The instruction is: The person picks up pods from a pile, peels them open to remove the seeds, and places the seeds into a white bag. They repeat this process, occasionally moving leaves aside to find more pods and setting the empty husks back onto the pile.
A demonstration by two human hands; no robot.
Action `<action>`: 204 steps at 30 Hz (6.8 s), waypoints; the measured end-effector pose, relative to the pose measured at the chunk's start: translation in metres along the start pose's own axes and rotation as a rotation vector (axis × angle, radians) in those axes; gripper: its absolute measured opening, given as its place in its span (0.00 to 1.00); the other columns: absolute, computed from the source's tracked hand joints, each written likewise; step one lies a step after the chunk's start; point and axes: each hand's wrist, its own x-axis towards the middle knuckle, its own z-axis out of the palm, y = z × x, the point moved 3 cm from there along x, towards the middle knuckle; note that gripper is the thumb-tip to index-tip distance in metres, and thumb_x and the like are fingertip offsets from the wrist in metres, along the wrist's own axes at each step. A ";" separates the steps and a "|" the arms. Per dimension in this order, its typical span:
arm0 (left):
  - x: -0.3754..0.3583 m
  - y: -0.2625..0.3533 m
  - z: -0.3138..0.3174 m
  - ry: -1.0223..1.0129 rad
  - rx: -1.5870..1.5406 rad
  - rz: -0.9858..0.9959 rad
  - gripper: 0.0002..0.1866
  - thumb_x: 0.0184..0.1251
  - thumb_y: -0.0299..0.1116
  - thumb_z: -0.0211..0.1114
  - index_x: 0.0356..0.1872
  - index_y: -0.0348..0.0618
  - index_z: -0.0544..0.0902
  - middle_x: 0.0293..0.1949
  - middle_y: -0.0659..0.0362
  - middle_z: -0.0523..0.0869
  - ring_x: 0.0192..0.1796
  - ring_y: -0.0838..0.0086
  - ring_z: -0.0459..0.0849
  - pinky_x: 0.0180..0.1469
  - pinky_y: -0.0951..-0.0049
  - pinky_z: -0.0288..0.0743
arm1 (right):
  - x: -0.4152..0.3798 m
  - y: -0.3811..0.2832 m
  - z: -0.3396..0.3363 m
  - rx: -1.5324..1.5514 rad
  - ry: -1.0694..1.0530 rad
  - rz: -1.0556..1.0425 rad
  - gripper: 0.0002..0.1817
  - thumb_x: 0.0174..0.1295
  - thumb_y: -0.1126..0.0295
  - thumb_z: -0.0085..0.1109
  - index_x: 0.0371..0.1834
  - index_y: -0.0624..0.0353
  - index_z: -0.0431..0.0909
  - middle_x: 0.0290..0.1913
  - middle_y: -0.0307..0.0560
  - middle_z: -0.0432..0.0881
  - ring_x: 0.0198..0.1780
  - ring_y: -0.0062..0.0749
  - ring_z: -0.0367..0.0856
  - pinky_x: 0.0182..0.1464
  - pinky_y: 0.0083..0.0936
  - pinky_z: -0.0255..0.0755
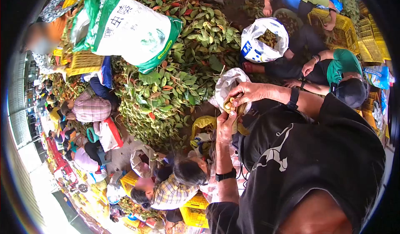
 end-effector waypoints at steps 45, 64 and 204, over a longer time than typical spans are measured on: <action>0.045 -0.050 -0.039 0.271 -0.486 -0.211 0.19 0.73 0.42 0.54 0.54 0.36 0.74 0.43 0.57 0.82 0.40 0.72 0.81 0.45 0.70 0.77 | -0.004 0.119 -0.041 -0.247 0.144 0.504 0.36 0.60 0.51 0.59 0.68 0.56 0.61 0.48 0.54 0.76 0.52 0.40 0.76 0.54 0.36 0.70; 0.033 0.002 -0.010 0.294 0.088 0.370 0.32 0.57 0.18 0.65 0.63 0.38 0.64 0.47 0.58 0.78 0.45 0.74 0.78 0.50 0.73 0.72 | -0.007 -0.024 0.001 -0.705 -0.014 0.127 0.21 0.59 0.59 0.65 0.46 0.68 0.77 0.32 0.54 0.83 0.34 0.36 0.84 0.36 0.32 0.75; 0.151 0.162 -0.055 0.505 0.132 0.420 0.30 0.50 0.39 0.76 0.50 0.46 0.69 0.43 0.56 0.80 0.47 0.66 0.79 0.44 0.59 0.82 | -0.197 0.341 -0.001 -0.327 1.113 0.602 0.13 0.51 0.64 0.53 0.20 0.65 0.75 0.21 0.62 0.74 0.25 0.48 0.77 0.30 0.40 0.67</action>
